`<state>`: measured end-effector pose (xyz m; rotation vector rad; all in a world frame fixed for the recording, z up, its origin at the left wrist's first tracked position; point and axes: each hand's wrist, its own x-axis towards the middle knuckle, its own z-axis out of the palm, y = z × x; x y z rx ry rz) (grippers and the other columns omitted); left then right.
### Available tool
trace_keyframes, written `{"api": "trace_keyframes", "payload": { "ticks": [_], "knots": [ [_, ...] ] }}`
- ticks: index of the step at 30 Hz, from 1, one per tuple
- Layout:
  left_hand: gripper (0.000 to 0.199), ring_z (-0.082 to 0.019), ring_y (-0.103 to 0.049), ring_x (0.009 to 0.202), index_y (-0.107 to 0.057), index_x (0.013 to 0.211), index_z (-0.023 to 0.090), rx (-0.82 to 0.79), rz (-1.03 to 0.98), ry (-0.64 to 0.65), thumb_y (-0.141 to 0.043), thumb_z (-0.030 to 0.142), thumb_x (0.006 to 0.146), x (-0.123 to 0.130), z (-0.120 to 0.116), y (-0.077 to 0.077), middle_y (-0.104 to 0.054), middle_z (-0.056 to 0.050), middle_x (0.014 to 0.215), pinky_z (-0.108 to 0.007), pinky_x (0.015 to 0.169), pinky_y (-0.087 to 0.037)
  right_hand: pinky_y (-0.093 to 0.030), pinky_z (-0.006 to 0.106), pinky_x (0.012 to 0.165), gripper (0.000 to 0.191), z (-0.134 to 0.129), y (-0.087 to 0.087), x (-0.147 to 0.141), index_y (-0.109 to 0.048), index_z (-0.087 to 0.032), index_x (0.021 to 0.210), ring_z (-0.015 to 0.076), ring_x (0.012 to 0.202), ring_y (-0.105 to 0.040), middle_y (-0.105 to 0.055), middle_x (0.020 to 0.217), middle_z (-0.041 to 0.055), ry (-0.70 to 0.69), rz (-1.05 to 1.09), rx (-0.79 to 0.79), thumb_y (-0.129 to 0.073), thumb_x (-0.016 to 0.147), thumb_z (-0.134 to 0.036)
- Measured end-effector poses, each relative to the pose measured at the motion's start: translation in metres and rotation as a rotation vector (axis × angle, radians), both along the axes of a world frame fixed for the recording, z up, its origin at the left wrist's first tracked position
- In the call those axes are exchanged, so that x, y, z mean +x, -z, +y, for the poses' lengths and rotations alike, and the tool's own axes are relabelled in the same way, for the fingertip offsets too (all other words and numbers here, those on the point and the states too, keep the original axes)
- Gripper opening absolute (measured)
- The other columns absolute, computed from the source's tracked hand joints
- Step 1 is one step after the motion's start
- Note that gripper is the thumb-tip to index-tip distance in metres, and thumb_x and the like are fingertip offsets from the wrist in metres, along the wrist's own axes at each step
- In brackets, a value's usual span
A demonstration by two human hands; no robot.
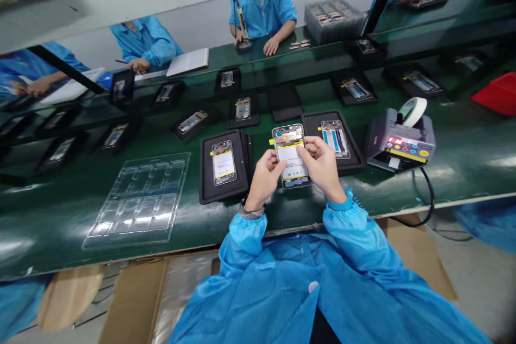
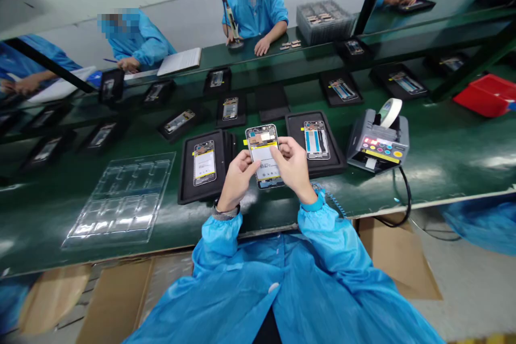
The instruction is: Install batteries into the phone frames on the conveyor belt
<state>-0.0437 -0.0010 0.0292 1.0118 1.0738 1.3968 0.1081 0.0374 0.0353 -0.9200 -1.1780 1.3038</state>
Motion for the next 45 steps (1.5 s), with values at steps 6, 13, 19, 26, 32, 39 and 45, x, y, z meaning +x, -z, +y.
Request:
{"api": "trace_keyframes", "payload": {
  "ticks": [6,13,19,26,32,39,45],
  "knots": [
    [0.047,-0.016,-0.069,0.078,-0.072,0.097,0.014,0.012,0.092,-0.229,-0.078,0.060,0.087,0.028,0.010,0.003,-0.077,-0.006,0.091,-0.024,0.069,-0.054,-0.054,0.032,0.070,0.042,-0.014,-0.003,0.000,-0.065,-0.025,0.102,0.0185,0.072,-0.066,-0.072,0.081,0.0012,0.059,-0.064,0.014,-0.082,0.083,-0.057],
    [0.041,-0.015,-0.067,0.079,-0.074,0.098,0.014,0.015,0.129,-0.293,-0.078,0.053,0.090,0.033,0.007,0.004,-0.076,-0.006,0.091,-0.023,0.072,-0.053,-0.053,0.031,0.069,0.042,-0.019,0.000,-0.003,-0.064,-0.025,0.102,0.0184,0.072,-0.065,-0.070,0.079,0.0003,0.048,-0.069,-0.018,-0.081,0.082,-0.058],
    [0.034,-0.015,-0.064,0.077,-0.073,0.096,0.014,0.026,0.180,-0.310,-0.075,0.048,0.093,0.035,0.003,0.002,-0.074,-0.005,0.089,-0.022,0.071,-0.051,-0.045,0.027,0.060,0.034,-0.019,-0.002,-0.007,-0.060,-0.024,0.093,0.0145,0.063,-0.057,-0.065,0.072,-0.0018,0.121,-0.150,0.040,-0.076,0.089,-0.054],
    [0.027,-0.015,-0.063,0.076,-0.072,0.092,0.015,0.039,0.242,-0.347,-0.073,0.042,0.095,0.036,-0.003,0.000,-0.072,-0.003,0.084,-0.022,0.071,-0.050,-0.038,0.027,0.055,0.037,-0.017,-0.006,-0.005,-0.056,-0.025,0.083,0.0130,0.057,-0.049,-0.057,0.065,-0.0037,0.120,-0.213,0.053,-0.078,0.087,-0.054],
    [0.031,-0.016,-0.064,0.076,-0.074,0.094,0.015,0.034,0.238,-0.360,-0.074,0.046,0.093,0.035,-0.004,-0.001,-0.073,-0.003,0.084,-0.022,0.069,-0.050,-0.032,0.026,0.051,0.048,-0.014,-0.015,0.003,-0.052,-0.025,0.076,0.0119,0.055,-0.043,-0.052,0.060,-0.0044,0.030,-0.222,0.052,-0.084,0.081,-0.060],
    [0.029,-0.017,-0.064,0.078,-0.073,0.089,0.016,0.044,0.287,-0.396,-0.076,0.045,0.092,0.036,-0.005,-0.003,-0.072,-0.004,0.080,-0.023,0.071,-0.050,-0.034,0.026,0.054,0.039,-0.021,-0.017,0.000,-0.055,-0.024,0.082,0.0118,0.057,-0.044,-0.052,0.062,-0.0045,0.036,-0.225,0.083,-0.076,0.090,-0.055],
    [0.025,-0.016,-0.064,0.076,-0.074,0.090,0.016,0.041,0.316,-0.423,-0.077,0.041,0.091,0.038,-0.009,-0.008,-0.073,-0.003,0.080,-0.023,0.070,-0.049,-0.037,0.026,0.056,0.037,-0.025,-0.020,0.000,-0.053,-0.024,0.080,0.0119,0.059,-0.045,-0.051,0.061,-0.0048,0.084,-0.275,0.130,-0.075,0.091,-0.051]
  ]
}}
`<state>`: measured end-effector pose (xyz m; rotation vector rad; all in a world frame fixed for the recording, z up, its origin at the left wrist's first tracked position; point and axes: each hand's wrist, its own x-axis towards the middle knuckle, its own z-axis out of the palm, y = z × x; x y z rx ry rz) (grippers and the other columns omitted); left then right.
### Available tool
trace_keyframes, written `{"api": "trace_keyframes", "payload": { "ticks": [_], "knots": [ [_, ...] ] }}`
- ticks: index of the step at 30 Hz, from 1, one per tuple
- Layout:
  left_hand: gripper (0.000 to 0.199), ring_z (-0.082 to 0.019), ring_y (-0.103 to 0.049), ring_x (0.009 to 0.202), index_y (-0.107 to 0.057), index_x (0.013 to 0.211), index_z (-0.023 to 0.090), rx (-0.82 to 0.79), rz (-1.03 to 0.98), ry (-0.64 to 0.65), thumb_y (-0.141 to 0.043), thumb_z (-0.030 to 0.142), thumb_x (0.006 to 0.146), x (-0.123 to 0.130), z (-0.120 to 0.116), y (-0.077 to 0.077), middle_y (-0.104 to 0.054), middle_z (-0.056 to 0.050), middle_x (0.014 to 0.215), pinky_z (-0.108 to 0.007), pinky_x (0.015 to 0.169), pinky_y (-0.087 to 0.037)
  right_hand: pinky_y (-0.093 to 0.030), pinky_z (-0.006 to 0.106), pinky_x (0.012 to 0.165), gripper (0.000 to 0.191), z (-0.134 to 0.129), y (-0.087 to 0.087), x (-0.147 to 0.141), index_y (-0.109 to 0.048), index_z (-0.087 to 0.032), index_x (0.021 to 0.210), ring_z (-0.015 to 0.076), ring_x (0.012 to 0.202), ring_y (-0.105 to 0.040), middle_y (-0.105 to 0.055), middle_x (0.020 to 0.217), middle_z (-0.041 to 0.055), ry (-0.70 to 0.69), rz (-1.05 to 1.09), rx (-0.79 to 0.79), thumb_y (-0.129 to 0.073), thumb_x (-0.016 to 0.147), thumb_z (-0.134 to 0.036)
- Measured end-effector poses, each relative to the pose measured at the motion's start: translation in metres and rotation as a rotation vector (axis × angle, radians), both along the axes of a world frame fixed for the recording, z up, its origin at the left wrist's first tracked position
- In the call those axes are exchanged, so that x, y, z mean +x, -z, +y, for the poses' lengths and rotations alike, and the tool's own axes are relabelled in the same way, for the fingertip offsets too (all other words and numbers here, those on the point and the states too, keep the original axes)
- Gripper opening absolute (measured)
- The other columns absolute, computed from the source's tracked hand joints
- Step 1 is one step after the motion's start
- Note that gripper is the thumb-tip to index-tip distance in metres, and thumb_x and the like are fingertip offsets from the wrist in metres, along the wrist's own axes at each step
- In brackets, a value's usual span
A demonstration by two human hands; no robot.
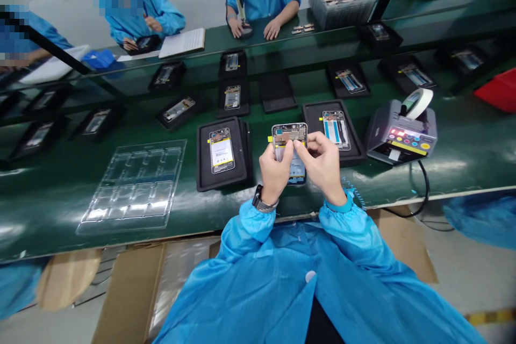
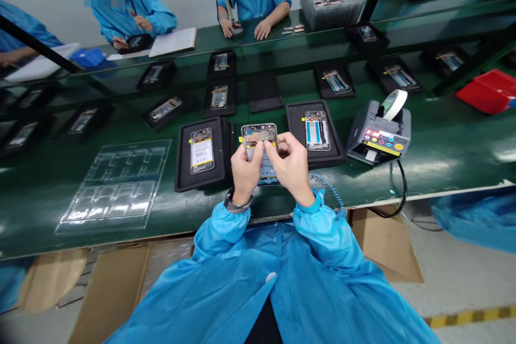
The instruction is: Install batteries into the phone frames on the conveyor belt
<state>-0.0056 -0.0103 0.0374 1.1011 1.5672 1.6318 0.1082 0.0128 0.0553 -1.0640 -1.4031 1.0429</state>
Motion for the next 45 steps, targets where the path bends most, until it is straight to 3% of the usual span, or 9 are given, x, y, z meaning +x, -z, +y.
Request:
{"api": "trace_keyframes", "payload": {
  "ticks": [8,19,29,32,36,39,41,43,45],
  "knots": [
    [0.018,-0.014,-0.059,0.070,-0.072,0.083,0.016,-0.036,0.028,-0.018,-0.078,0.032,0.089,0.001,0.001,-0.002,-0.069,-0.001,0.073,-0.022,0.067,-0.046,-0.037,0.026,0.056,0.034,-0.002,-0.001,0.003,-0.054,-0.024,0.080,0.0125,0.059,-0.046,-0.051,0.063,-0.0046,0.004,-0.003,0.012,-0.076,0.091,-0.048],
    [0.022,-0.015,-0.061,0.071,-0.073,0.085,0.016,-0.039,0.028,-0.010,-0.079,0.037,0.088,0.000,-0.002,0.000,-0.072,-0.003,0.078,-0.023,0.067,-0.047,-0.038,0.027,0.058,0.030,-0.005,0.003,0.003,-0.053,-0.024,0.079,0.0124,0.060,-0.047,-0.053,0.062,-0.0046,0.040,-0.053,0.045,-0.072,0.092,-0.043],
    [0.036,-0.015,-0.063,0.075,-0.074,0.089,0.014,-0.016,-0.034,0.087,-0.079,0.050,0.088,-0.004,0.001,0.005,-0.073,-0.003,0.081,-0.023,0.069,-0.049,-0.036,0.025,0.057,0.031,-0.005,0.007,0.002,-0.049,-0.023,0.077,0.0106,0.056,-0.047,-0.051,0.059,-0.0064,0.102,-0.072,0.071,-0.072,0.091,-0.040],
    [0.040,-0.015,-0.064,0.075,-0.074,0.089,0.014,-0.037,-0.069,0.091,-0.081,0.053,0.086,-0.005,0.006,0.009,-0.073,-0.003,0.082,-0.023,0.068,-0.049,-0.038,0.025,0.058,0.028,-0.003,0.010,0.006,-0.055,-0.022,0.082,0.0109,0.058,-0.050,-0.056,0.063,-0.0049,0.059,-0.054,0.046,-0.070,0.093,-0.043],
    [0.048,-0.018,-0.071,0.085,-0.072,0.105,0.015,-0.059,-0.237,0.311,-0.081,0.059,0.086,-0.010,0.010,0.021,-0.077,-0.007,0.098,-0.025,0.075,-0.055,-0.040,0.026,0.056,0.029,0.004,0.015,0.012,-0.063,-0.020,0.090,0.0129,0.060,-0.055,-0.064,0.067,-0.0018,0.010,0.007,-0.013,-0.069,0.095,-0.048],
    [0.061,-0.024,-0.075,0.102,-0.068,0.121,0.016,-0.080,-0.350,0.536,-0.091,0.053,0.078,-0.014,0.006,0.035,-0.078,-0.011,0.118,-0.032,0.088,-0.060,-0.041,0.026,0.054,0.036,0.009,0.020,0.019,-0.064,-0.020,0.086,0.0138,0.058,-0.056,-0.064,0.064,-0.0010,0.014,0.027,-0.070,-0.073,0.090,-0.055],
    [0.065,-0.027,-0.076,0.106,-0.066,0.124,0.016,-0.101,-0.418,0.592,-0.094,0.049,0.075,-0.016,0.004,0.046,-0.077,-0.014,0.123,-0.036,0.091,-0.062,-0.045,0.027,0.054,0.039,0.008,0.027,0.033,-0.067,-0.020,0.087,0.0147,0.059,-0.059,-0.069,0.068,0.0009,-0.001,0.043,-0.113,-0.074,0.089,-0.058],
    [0.063,-0.029,-0.077,0.106,-0.067,0.121,0.016,-0.120,-0.474,0.561,-0.095,0.047,0.074,-0.017,0.003,0.055,-0.078,-0.015,0.123,-0.040,0.093,-0.063,-0.048,0.027,0.056,0.038,0.003,0.036,0.059,-0.070,-0.019,0.091,0.0154,0.061,-0.064,-0.073,0.074,0.0032,0.090,0.053,-0.135,-0.075,0.089,-0.057],
    [0.062,-0.030,-0.078,0.104,-0.069,0.117,0.015,-0.134,-0.506,0.487,-0.098,0.044,0.071,-0.020,0.006,0.061,-0.079,-0.015,0.120,-0.042,0.094,-0.063,-0.048,0.027,0.054,0.034,-0.003,0.047,0.096,-0.070,-0.019,0.090,0.0151,0.059,-0.064,-0.074,0.073,0.0043,0.350,0.060,-0.129,-0.077,0.088,-0.052]
  ]
}}
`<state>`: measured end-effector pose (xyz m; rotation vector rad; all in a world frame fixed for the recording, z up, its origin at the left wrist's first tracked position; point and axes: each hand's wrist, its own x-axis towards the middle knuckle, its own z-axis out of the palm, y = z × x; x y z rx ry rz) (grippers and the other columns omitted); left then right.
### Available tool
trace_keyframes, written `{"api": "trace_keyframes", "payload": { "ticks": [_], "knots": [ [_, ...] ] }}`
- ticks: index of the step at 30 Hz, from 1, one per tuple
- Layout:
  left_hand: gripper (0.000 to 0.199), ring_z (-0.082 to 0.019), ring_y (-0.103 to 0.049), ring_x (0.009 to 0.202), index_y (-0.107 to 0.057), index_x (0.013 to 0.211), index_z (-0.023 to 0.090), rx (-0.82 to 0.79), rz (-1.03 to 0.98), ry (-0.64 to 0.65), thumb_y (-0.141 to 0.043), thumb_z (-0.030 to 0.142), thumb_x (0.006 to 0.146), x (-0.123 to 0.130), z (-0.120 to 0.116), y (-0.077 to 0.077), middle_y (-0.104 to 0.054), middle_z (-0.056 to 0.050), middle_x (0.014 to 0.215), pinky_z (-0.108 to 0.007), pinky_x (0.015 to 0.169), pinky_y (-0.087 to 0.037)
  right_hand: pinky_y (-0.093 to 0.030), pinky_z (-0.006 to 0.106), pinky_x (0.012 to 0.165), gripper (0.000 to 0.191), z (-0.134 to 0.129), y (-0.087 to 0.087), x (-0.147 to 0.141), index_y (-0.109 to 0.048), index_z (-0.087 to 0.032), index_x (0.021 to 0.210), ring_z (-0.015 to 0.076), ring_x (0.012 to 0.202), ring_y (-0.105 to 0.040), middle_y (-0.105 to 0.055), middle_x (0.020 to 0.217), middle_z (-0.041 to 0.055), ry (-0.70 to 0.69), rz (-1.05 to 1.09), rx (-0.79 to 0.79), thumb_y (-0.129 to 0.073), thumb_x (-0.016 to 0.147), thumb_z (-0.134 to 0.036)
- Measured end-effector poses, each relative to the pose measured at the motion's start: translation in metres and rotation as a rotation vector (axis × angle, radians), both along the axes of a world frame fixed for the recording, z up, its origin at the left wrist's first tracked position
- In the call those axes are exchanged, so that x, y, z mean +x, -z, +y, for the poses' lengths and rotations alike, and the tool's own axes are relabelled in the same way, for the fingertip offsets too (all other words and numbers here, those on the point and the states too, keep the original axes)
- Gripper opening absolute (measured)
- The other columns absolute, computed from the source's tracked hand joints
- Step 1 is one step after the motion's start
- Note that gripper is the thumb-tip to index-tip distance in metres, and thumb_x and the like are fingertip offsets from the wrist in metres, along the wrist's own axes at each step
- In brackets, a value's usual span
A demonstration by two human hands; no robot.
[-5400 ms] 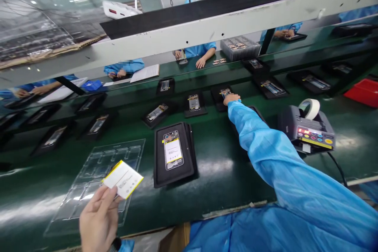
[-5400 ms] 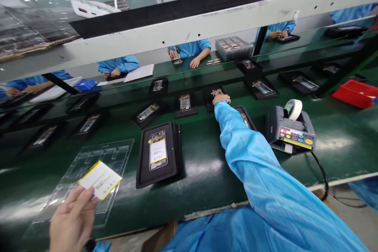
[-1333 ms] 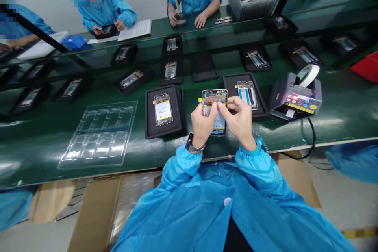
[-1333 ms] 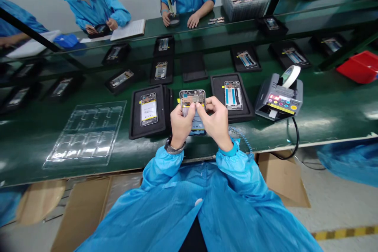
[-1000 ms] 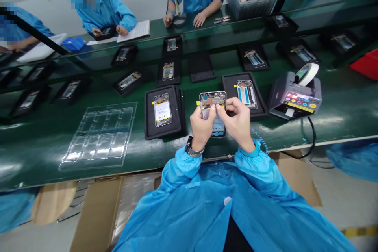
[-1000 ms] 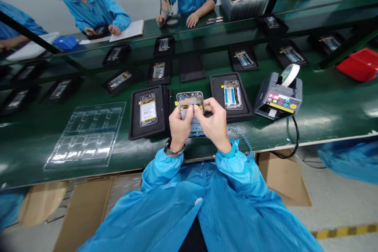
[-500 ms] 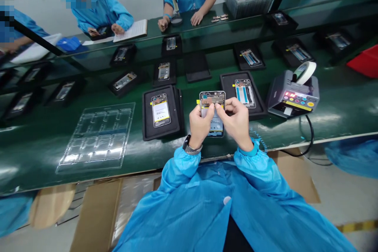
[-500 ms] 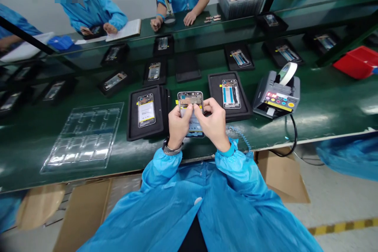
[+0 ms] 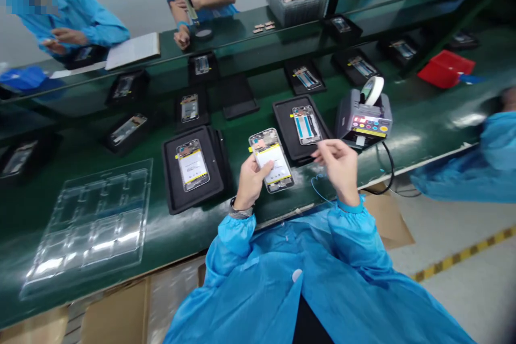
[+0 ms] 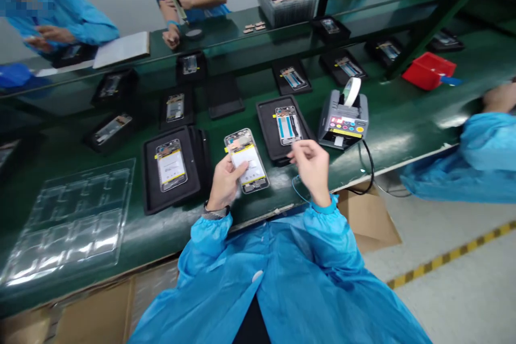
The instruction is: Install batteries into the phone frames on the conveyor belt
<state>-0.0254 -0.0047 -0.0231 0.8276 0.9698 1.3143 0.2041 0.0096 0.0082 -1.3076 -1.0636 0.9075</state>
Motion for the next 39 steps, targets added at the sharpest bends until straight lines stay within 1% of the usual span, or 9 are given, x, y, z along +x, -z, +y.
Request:
{"api": "trace_keyframes", "payload": {
  "ticks": [2,4,6,9,20,23,27,30,39],
  "knots": [
    [0.062,-0.030,-0.079,0.103,-0.071,0.113,0.014,-0.023,0.001,-0.062,-0.101,0.042,0.066,-0.002,0.005,0.002,-0.080,-0.015,0.117,-0.043,0.095,-0.063,-0.046,0.028,0.050,0.028,-0.003,0.011,0.042,-0.067,-0.020,0.085,0.0146,0.053,-0.060,-0.071,0.068,0.0047,0.303,-0.013,-0.007,-0.079,0.086,-0.045],
    [0.061,-0.030,-0.078,0.105,-0.073,0.109,0.014,-0.027,0.013,-0.095,-0.102,0.040,0.062,-0.004,0.009,0.002,-0.080,-0.015,0.116,-0.044,0.097,-0.063,-0.043,0.029,0.047,0.022,-0.002,0.019,0.080,-0.066,-0.020,0.082,0.0149,0.050,-0.057,-0.070,0.065,0.0062,0.478,-0.015,-0.052,-0.079,0.085,-0.038],
    [0.061,-0.031,-0.078,0.107,-0.074,0.108,0.014,-0.025,0.028,-0.107,-0.103,0.038,0.060,-0.003,0.013,-0.001,-0.080,-0.014,0.116,-0.045,0.099,-0.062,-0.040,0.031,0.045,0.018,0.005,0.025,0.105,-0.066,-0.020,0.078,0.0153,0.048,-0.056,-0.070,0.066,0.0083,0.508,-0.010,-0.137,-0.077,0.086,-0.032],
    [0.063,-0.032,-0.077,0.109,-0.074,0.111,0.014,-0.040,0.043,-0.103,-0.103,0.037,0.060,0.002,0.014,-0.003,-0.080,-0.014,0.117,-0.046,0.100,-0.062,-0.039,0.032,0.043,0.021,0.016,0.030,0.117,-0.065,-0.022,0.071,0.0160,0.047,-0.056,-0.071,0.067,0.0096,0.455,0.012,-0.246,-0.074,0.087,-0.031],
    [0.064,-0.033,-0.077,0.111,-0.074,0.110,0.014,-0.022,0.060,-0.115,-0.102,0.041,0.060,0.005,0.016,-0.004,-0.080,-0.014,0.117,-0.050,0.103,-0.061,-0.045,0.034,0.041,0.021,0.011,0.029,0.101,-0.064,-0.027,0.067,0.0187,0.046,-0.056,-0.061,0.054,0.0020,0.389,0.029,-0.197,-0.081,0.078,-0.035],
    [0.064,-0.033,-0.077,0.111,-0.074,0.113,0.014,0.015,0.080,-0.103,-0.101,0.044,0.064,0.007,0.018,-0.007,-0.080,-0.015,0.118,-0.049,0.103,-0.061,-0.045,0.030,0.043,0.022,-0.009,0.017,0.075,-0.069,-0.025,0.073,0.0153,0.044,-0.054,-0.061,0.053,-0.0001,0.258,0.043,-0.154,-0.084,0.078,-0.039],
    [0.062,-0.032,-0.077,0.111,-0.073,0.113,0.014,0.075,0.100,-0.122,-0.099,0.046,0.067,0.014,0.019,-0.014,-0.079,-0.015,0.120,-0.046,0.101,-0.062,-0.045,0.027,0.047,0.033,-0.037,-0.001,0.013,-0.073,-0.020,0.080,0.0135,0.046,-0.056,-0.064,0.054,-0.0006,-0.068,0.044,-0.172,-0.084,0.080,-0.051],
    [0.061,-0.032,-0.076,0.112,-0.072,0.114,0.015,0.091,0.110,-0.127,-0.099,0.045,0.068,0.019,0.018,-0.018,-0.079,-0.014,0.121,-0.043,0.098,-0.062,-0.048,0.028,0.052,0.041,-0.045,-0.009,-0.024,-0.072,-0.019,0.080,0.0148,0.049,-0.059,-0.065,0.055,0.0002,-0.212,0.037,-0.185,-0.084,0.080,-0.059],
    [0.062,-0.030,-0.076,0.110,-0.071,0.114,0.016,0.101,0.133,-0.150,-0.097,0.051,0.070,0.020,0.019,-0.018,-0.079,-0.013,0.121,-0.039,0.095,-0.062,-0.046,0.029,0.055,0.046,-0.038,-0.001,-0.046,-0.069,-0.021,0.079,0.0160,0.053,-0.059,-0.065,0.058,0.0005,-0.204,-0.055,-0.133,-0.080,0.081,-0.066]
  ]
}}
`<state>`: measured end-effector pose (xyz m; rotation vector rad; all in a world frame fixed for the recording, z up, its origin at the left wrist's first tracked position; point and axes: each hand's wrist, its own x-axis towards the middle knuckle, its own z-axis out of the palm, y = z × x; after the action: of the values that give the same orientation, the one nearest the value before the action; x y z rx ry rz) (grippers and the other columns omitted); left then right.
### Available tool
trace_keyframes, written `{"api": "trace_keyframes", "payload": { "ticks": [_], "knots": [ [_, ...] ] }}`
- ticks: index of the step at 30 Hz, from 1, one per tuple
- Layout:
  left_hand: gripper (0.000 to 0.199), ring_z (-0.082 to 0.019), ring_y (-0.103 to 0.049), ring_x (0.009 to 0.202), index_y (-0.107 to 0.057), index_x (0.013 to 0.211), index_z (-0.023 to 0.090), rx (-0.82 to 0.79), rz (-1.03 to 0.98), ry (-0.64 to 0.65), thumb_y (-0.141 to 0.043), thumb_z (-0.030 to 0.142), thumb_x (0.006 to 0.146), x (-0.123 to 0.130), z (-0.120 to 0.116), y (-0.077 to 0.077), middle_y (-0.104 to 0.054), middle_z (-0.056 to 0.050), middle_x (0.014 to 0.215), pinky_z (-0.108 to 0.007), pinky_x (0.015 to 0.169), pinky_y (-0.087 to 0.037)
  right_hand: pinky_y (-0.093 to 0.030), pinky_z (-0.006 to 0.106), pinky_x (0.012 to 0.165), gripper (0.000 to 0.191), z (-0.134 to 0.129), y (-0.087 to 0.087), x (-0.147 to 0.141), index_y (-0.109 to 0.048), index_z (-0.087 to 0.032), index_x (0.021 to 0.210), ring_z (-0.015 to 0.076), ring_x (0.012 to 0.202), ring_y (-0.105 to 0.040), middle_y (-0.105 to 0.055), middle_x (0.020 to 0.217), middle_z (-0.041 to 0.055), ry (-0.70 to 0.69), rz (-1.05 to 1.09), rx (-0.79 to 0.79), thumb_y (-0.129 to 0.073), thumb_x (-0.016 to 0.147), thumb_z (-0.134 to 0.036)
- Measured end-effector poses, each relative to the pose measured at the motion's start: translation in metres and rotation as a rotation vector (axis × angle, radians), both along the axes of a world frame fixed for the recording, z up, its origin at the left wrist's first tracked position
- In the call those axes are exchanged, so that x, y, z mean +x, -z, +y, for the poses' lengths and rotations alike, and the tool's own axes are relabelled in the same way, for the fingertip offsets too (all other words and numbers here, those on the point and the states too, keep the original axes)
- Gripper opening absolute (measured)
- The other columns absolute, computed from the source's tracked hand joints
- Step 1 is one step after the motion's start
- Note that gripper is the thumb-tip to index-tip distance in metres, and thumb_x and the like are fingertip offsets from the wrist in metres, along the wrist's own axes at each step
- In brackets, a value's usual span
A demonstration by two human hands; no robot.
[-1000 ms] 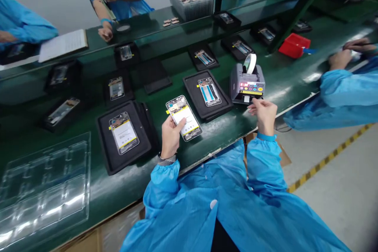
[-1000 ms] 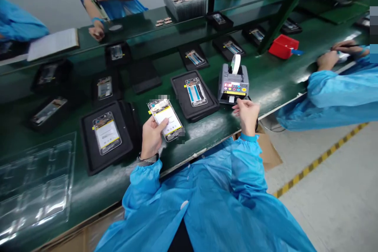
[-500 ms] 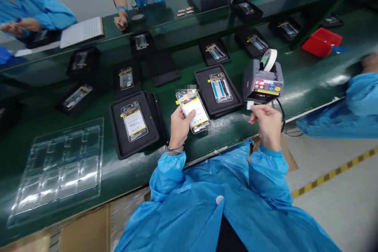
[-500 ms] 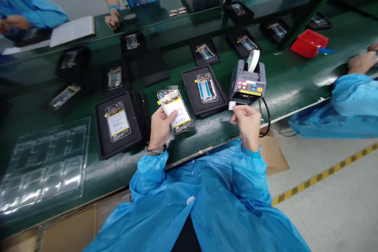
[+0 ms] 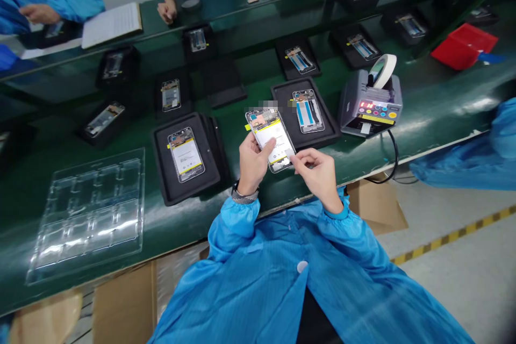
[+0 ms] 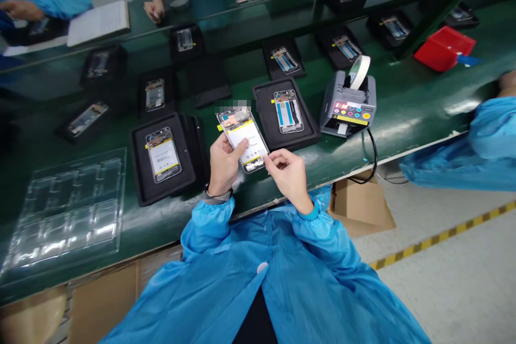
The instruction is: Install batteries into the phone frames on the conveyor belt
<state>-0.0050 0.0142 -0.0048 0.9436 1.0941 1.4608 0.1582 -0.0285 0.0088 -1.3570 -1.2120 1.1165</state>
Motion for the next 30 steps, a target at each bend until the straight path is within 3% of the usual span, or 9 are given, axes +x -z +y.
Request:
{"api": "trace_keyframes", "payload": {
  "ticks": [6,14,23,27,30],
  "knots": [
    [0.060,-0.030,-0.076,0.111,-0.071,0.115,0.016,0.014,0.014,-0.010,-0.095,0.050,0.073,0.000,0.002,0.000,-0.078,-0.013,0.122,-0.040,0.096,-0.061,-0.047,0.029,0.058,0.035,0.000,0.002,-0.006,-0.069,-0.021,0.080,0.0156,0.054,-0.057,-0.064,0.058,-0.0001,0.032,-0.043,0.057,-0.078,0.088,-0.054],
    [0.057,-0.030,-0.076,0.111,-0.071,0.115,0.016,0.012,0.036,-0.017,-0.094,0.048,0.074,0.001,0.001,-0.004,-0.078,-0.013,0.122,-0.039,0.097,-0.061,-0.048,0.031,0.063,0.033,0.000,0.004,-0.011,-0.067,-0.023,0.079,0.0168,0.058,-0.058,-0.065,0.063,0.0001,0.077,-0.152,0.077,-0.074,0.088,-0.054],
    [0.057,-0.029,-0.076,0.109,-0.072,0.114,0.016,0.012,0.032,0.003,-0.096,0.047,0.073,-0.002,-0.001,-0.004,-0.079,-0.012,0.121,-0.039,0.096,-0.061,-0.034,0.029,0.056,0.032,0.007,0.003,0.003,-0.060,-0.024,0.078,0.0134,0.051,-0.045,-0.048,0.053,-0.0067,-0.018,-0.353,0.044,-0.079,0.086,-0.049],
    [0.061,-0.031,-0.076,0.111,-0.072,0.115,0.016,0.003,-0.005,0.021,-0.097,0.049,0.070,-0.003,0.000,-0.002,-0.079,-0.013,0.121,-0.041,0.098,-0.061,-0.040,0.028,0.058,0.044,0.011,0.001,0.009,-0.060,-0.024,0.096,0.0137,0.057,-0.050,-0.057,0.067,-0.0063,0.012,-0.331,0.046,-0.088,0.076,-0.051],
    [0.063,-0.032,-0.076,0.113,-0.072,0.115,0.016,-0.004,-0.036,0.057,-0.098,0.050,0.069,-0.003,0.001,-0.002,-0.079,-0.014,0.121,-0.044,0.100,-0.061,-0.046,0.028,0.060,0.049,0.011,-0.001,0.009,-0.062,-0.024,0.107,0.0139,0.062,-0.057,-0.067,0.080,-0.0022,-0.051,-0.208,0.054,-0.087,0.076,-0.052]
  ]
}}
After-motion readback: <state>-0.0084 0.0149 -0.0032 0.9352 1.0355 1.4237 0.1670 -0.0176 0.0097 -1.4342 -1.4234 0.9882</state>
